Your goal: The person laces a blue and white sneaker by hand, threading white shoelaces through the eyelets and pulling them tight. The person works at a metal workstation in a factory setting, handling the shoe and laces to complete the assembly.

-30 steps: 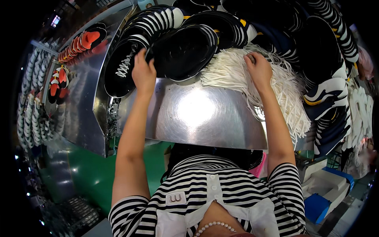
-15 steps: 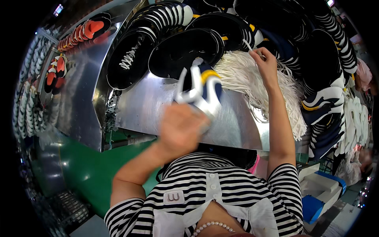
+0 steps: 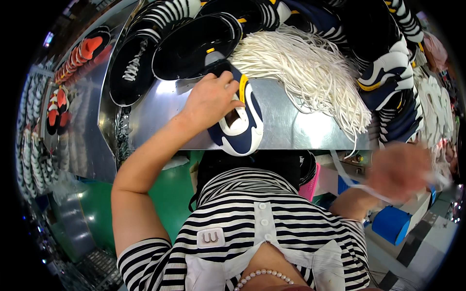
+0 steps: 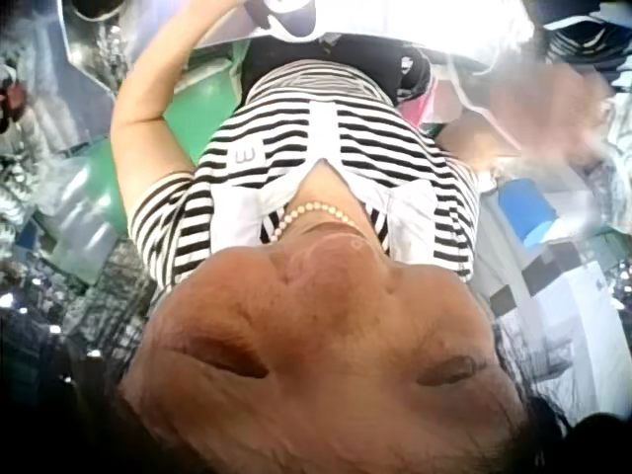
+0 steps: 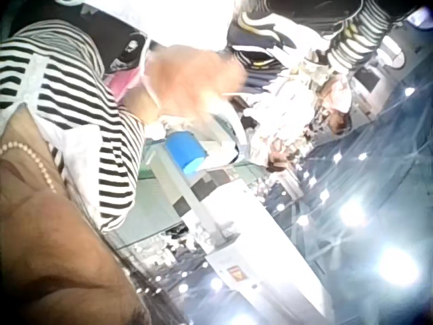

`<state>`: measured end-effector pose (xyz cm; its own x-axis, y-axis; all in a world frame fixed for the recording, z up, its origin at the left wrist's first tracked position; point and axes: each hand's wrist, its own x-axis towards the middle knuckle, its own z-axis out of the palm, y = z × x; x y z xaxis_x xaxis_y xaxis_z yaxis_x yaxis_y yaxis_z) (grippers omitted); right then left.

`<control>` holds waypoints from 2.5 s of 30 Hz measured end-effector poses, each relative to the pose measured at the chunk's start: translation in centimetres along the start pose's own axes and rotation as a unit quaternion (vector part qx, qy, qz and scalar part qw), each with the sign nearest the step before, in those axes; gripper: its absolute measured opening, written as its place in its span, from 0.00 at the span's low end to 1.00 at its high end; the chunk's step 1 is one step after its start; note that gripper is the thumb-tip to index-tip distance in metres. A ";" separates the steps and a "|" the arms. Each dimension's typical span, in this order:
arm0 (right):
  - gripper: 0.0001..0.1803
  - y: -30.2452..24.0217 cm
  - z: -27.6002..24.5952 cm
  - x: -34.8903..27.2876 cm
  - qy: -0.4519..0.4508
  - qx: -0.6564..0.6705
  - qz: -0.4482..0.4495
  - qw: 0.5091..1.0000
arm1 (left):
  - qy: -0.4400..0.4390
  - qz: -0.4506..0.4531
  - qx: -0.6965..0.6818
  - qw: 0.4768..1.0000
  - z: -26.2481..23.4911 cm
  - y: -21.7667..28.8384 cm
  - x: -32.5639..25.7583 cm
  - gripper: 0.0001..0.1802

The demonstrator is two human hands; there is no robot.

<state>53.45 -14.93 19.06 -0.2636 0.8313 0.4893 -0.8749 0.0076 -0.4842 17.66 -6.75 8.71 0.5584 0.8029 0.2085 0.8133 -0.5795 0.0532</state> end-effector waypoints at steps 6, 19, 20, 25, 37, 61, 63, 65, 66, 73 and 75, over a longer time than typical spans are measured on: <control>0.07 21.1 -6.0 -4.5 0.169 -0.219 0.357 0.892 | -0.034 -0.047 -0.056 0.997 -1.9 -1.9 -3.2 0.17; 0.07 22.6 -5.6 -0.4 0.158 -0.448 0.230 0.849 | -0.230 -0.293 -0.346 0.861 -1.6 -2.8 -5.0 0.27; 0.07 21.8 -4.8 -0.3 0.157 -0.430 0.235 0.857 | -0.187 -0.324 -0.349 0.859 -0.6 -3.3 -5.5 0.27; 0.06 24.4 -8.1 1.1 0.200 -0.447 0.227 0.842 | -0.187 -0.351 -0.393 0.829 -0.6 -3.4 -4.3 0.25; 0.07 23.0 -8.3 2.6 0.254 -0.313 0.237 0.884 | -0.195 -0.348 -0.783 0.477 3.7 0.1 -1.0 0.33; 0.09 20.0 -6.1 1.2 0.137 -0.506 0.260 0.811 | 0.118 -0.320 -0.685 0.644 2.9 5.7 -3.4 0.12; 0.09 20.0 -6.3 1.2 0.126 -0.503 0.267 0.812 | 0.132 -0.307 -0.687 0.646 3.1 5.7 -3.6 0.12; 0.08 19.9 -6.1 1.3 0.119 -0.511 0.277 0.805 | 0.132 -0.299 -0.685 0.651 3.0 5.7 -3.5 0.12; 0.08 19.9 -6.0 1.4 0.115 -0.514 0.283 0.802 | 0.133 -0.296 -0.684 0.654 2.9 5.6 -3.4 0.12; 0.11 19.0 -5.5 1.3 0.125 -0.481 0.294 0.816 | 0.135 -0.328 -0.691 0.630 2.6 5.4 -3.1 0.09; 0.10 19.0 -5.5 1.3 0.120 -0.483 0.275 0.823 | 0.136 -0.342 -0.699 0.612 2.6 5.5 -3.1 0.10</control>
<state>38.76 -10.62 6.51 -0.3220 0.9417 -0.0976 0.1109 -0.0649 -0.9917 20.84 -12.02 5.87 -0.0379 0.9821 -0.1848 -0.2008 0.1736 0.9641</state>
